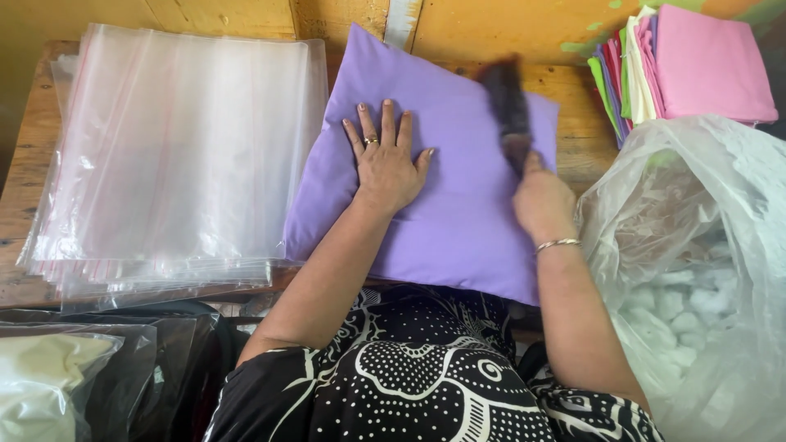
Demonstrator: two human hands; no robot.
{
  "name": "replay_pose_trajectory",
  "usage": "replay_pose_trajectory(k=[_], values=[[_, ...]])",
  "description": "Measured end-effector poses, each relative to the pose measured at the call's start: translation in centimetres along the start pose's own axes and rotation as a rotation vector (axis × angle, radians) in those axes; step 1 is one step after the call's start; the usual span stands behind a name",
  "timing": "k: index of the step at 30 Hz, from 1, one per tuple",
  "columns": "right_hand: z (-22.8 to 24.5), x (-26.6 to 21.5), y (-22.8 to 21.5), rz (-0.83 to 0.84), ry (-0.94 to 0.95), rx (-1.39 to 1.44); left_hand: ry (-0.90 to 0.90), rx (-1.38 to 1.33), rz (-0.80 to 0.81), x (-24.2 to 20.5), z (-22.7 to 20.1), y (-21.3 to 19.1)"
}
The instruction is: The person stuffs a purple pillowcase with white cotton-like filling by hand, then smooths and shapes the pillow. They use a small brush to pat and flatten the surface, ensuring even distribution of the filling.
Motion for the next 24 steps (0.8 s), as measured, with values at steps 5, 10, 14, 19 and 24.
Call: replay_pose_trajectory(k=[5,10,14,19,24], values=[[-9.4,4.6,4.3,-0.136,0.180,0.146,0.010,0.025,-0.039,-0.3,-0.2,0.3],[3.2,-3.2,-6.0,-0.224,0.050,0.252,-0.006,0.047,-0.047,0.1,-0.2,0.6],[13.0,-9.7,-9.9,-0.034,-0.356,0.179,0.086,-0.032,-0.259,0.1,0.9,1.6],[2.0,-0.4,-1.7,0.009,-0.126,0.028,0.000,-0.001,-0.106,0.1,0.7,0.7],[-12.5,5.7,5.1,-0.059,0.296,0.630,-0.179,-0.142,-0.306,0.6,0.6,-0.5]])
Point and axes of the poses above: each hand's wrist, its own x-axis towards the middle knuckle, its own y-axis out of the palm, z = x × y, the point moved 3 cm from there along x, towards the middle knuckle, and after that the axes turned 2 degrees about z, right-handed, at the moved point
